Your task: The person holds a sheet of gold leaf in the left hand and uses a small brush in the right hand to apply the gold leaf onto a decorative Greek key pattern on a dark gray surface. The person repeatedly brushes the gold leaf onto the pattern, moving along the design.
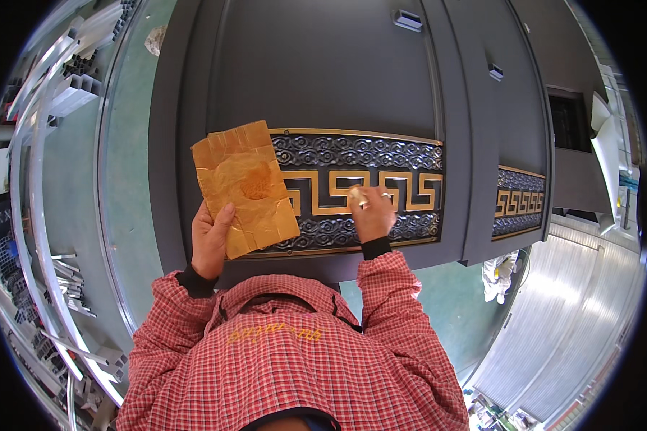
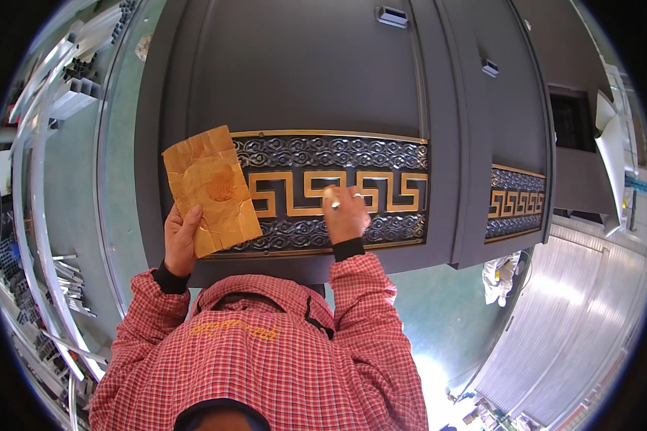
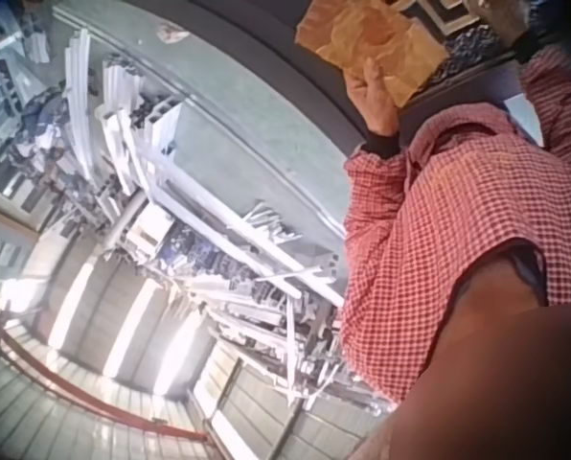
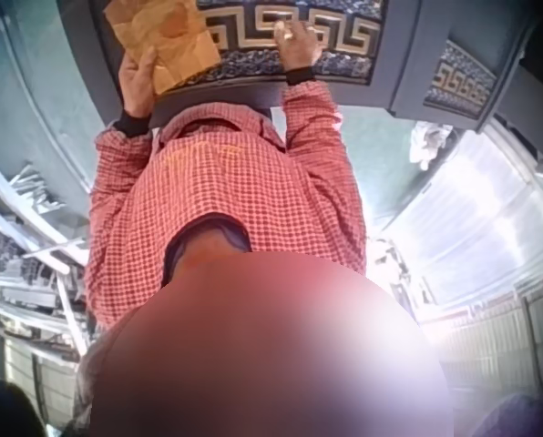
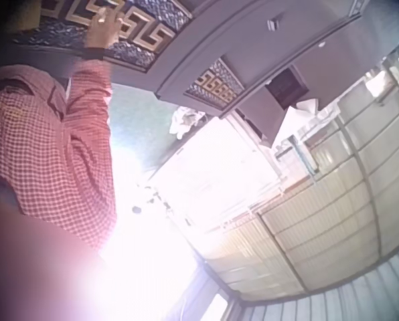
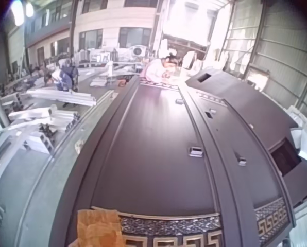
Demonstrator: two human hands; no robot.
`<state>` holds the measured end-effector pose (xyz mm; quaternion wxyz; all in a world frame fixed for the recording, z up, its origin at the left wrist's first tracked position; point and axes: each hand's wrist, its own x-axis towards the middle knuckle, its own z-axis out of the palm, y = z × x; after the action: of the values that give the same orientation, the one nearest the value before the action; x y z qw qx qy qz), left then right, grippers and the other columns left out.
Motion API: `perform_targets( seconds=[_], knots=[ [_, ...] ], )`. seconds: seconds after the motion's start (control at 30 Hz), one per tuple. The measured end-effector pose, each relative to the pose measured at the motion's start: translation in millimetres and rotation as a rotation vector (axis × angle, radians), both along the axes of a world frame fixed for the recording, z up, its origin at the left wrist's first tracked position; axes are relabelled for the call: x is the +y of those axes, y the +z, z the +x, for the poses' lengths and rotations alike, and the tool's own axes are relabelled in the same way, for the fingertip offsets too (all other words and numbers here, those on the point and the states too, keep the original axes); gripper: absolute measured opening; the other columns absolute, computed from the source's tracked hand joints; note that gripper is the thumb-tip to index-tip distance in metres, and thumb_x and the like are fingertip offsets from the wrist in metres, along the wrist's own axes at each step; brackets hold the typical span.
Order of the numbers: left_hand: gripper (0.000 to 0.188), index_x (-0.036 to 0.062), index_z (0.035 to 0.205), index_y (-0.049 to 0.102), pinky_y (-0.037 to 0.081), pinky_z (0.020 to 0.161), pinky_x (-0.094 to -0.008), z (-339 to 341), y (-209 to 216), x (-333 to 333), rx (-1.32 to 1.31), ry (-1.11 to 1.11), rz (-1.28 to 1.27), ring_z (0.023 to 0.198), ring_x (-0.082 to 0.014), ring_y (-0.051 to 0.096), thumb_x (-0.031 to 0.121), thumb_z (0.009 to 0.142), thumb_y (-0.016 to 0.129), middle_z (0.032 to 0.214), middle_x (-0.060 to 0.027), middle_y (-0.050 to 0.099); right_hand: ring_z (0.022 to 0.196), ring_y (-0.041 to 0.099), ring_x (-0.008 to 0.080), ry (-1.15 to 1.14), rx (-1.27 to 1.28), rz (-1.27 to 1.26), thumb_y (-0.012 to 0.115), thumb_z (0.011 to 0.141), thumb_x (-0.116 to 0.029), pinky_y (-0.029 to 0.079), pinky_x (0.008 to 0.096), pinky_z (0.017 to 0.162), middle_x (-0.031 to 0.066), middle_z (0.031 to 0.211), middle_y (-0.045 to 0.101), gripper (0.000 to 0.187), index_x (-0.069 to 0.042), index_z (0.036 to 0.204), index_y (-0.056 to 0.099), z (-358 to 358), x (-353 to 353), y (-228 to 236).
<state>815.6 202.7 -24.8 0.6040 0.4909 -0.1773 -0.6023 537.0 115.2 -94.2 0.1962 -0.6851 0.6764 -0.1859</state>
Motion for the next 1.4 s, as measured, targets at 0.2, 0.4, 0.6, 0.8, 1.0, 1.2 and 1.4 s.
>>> perform_targets(
  seconds=[0.2, 0.4, 0.6, 0.8, 1.0, 1.2, 1.4],
  knots=[
    [0.03, -0.0025, 0.122, 0.046, 0.052, 0.083, -0.028, -2.0, -0.1, -0.3, -0.051, 0.006, -0.005, 0.097, -0.0144, 0.062, 0.012, 0.097, 0.05, 0.114, -0.0098, 0.06, 0.076, 0.06, 0.0269, 0.028, -0.015, 0.005, 0.066, 0.073, -0.017, 0.05, 0.0386, 0.062, 0.0051, 0.09, 0.056, 0.018, -0.015, 0.09, 0.067, -4.3, -2.9, -4.8],
    [0.03, -0.0026, 0.122, 0.046, 0.052, 0.082, -0.0276, -3.9, -0.5, -1.6, -0.042, -0.011, 0.003, 0.097, -0.0142, 0.062, 0.013, 0.097, 0.05, 0.114, -0.0098, 0.06, 0.075, 0.059, 0.0267, 0.155, -0.114, -0.114, 0.067, 0.074, -0.015, 0.049, 0.0378, 0.061, 0.0065, 0.088, 0.056, 0.014, -0.012, 0.088, 0.066, 36.2, -28.7, 2.6],
    [0.03, -0.0027, 0.122, 0.046, 0.052, 0.081, -0.0274, -1.4, -0.9, 0.1, -0.047, 0.024, 0.006, 0.096, -0.0141, 0.062, 0.013, 0.097, 0.051, 0.113, -0.0099, 0.061, 0.077, 0.06, 0.0283, 0.218, -0.014, -0.016, 0.068, 0.073, -0.015, 0.049, 0.0401, 0.062, 0.0068, 0.086, 0.056, 0.011, -0.012, 0.083, 0.066, 23.2, -6.4, -3.9],
    [0.03, -0.0031, 0.121, 0.046, 0.052, 0.081, -0.0272, -2.8, -2.6, -0.1, -0.046, 0.009, 0.015, 0.096, -0.0142, 0.062, 0.012, 0.097, 0.051, 0.112, -0.0098, 0.061, 0.075, 0.06, 0.0285, 0.111, -0.086, -0.053, 0.066, 0.075, -0.015, 0.049, 0.0407, 0.061, 0.0065, 0.087, 0.057, 0.009, -0.011, 0.083, 0.066, 35.6, -28.0, 8.8],
    [0.03, -0.0029, 0.122, 0.046, 0.052, 0.082, -0.0276, -4.1, 1.9, -1.9, -0.019, 0.039, 0.0, 0.096, -0.014, 0.062, 0.012, 0.097, 0.051, 0.112, -0.01, 0.061, 0.073, 0.061, 0.0282, 0.211, -0.019, -0.014, 0.067, 0.073, -0.015, 0.049, 0.0386, 0.06, 0.0068, 0.085, 0.058, 0.011, -0.011, 0.083, 0.067, 19.7, -5.3, -0.2],
    [0.031, -0.0028, 0.123, 0.045, 0.052, 0.082, -0.0279, -11.9, -4.8, -4.5, -0.034, -0.014, 0.006, 0.097, -0.0138, 0.061, 0.012, 0.096, 0.051, 0.113, -0.0098, 0.061, 0.067, 0.061, 0.0198, 0.091, -0.311, -0.037, 0.07, 0.068, -0.005, 0.05, 0.0297, 0.058, 0.0053, 0.084, 0.057, 0.021, -0.008, 0.089, 0.068, 33.0, -6.6, 67.4],
    [0.032, -0.0021, 0.125, 0.043, 0.052, 0.084, -0.0287, -21.0, -13.0, -7.6, -0.004, -0.079, 0.007, 0.099, -0.0153, 0.061, 0.011, 0.096, 0.05, 0.116, -0.0103, 0.059, 0.066, 0.06, 0.0193, 0.331, -0.375, -0.206, 0.071, 0.068, 0.0, 0.049, 0.0276, 0.056, 0.0061, 0.083, 0.058, 0.025, -0.006, 0.092, 0.067, 67.8, -2.4, 113.6]
  ],
)
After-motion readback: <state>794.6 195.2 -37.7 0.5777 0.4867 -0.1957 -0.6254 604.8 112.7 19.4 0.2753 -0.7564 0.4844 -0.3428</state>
